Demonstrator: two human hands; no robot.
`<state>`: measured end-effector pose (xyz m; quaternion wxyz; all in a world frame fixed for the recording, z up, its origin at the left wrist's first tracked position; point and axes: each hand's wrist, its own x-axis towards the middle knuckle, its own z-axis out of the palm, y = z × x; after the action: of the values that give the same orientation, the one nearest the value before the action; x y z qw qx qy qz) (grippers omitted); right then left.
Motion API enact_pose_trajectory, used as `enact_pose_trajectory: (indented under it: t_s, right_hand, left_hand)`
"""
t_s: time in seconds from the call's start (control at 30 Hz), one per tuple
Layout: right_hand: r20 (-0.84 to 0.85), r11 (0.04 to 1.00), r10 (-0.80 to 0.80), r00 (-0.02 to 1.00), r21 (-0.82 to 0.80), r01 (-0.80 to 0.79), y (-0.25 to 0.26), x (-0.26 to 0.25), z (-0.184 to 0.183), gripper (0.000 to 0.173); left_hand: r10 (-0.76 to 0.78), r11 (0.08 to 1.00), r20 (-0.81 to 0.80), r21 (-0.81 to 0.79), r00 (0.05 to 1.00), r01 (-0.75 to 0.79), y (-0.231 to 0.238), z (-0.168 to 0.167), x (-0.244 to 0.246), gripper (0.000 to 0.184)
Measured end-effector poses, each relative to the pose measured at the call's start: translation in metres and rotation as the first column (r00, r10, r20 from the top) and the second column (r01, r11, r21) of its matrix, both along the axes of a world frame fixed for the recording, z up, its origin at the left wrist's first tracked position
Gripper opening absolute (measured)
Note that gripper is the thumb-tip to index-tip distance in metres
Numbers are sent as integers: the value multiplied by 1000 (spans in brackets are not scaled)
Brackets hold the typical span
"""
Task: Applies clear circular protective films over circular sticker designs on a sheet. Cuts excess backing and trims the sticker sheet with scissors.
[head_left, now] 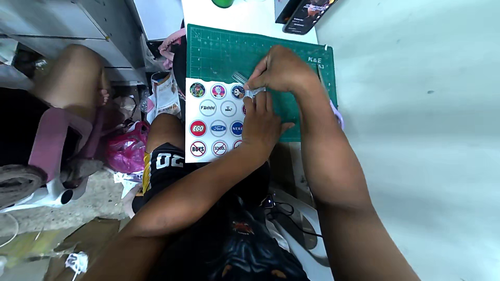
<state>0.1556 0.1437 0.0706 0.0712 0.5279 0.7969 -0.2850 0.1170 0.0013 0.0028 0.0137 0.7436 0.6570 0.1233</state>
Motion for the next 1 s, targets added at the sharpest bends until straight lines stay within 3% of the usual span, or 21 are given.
enact_pose_trajectory:
  t_s: [0.47,0.53,0.63,0.7,0.83,1.0]
  right_hand:
    - [-200,967,-255,946,-56,249,-5,19,-21,30]
    - [-231,989,-145,962,3,150,-4,18,-21,30]
    - [-201,958,225,954,222,-179,8,20,-18,39]
    - [-217,910,374,902,275,-311,15,21,-15,28]
    - [-226,857,505,833,241,-455,24,17,-6,34]
    - [-160,831,551,819,192,-522,37,19,-11,18]
  left_hand:
    - [1,999,7,-46,1000,-1,4,-3,1,72]
    - [-1,999,4,-34,1000,1,2,-3,1,75]
    - [9,1000,26,19,1000,-10,3,-5,1,76]
    - [16,999,31,28,999,-17,3,-6,2,77]
    - [26,999,12,28,1000,-26,3,-7,1,79]
    - [21,999,4,24,1000,-21,3,-6,0,76]
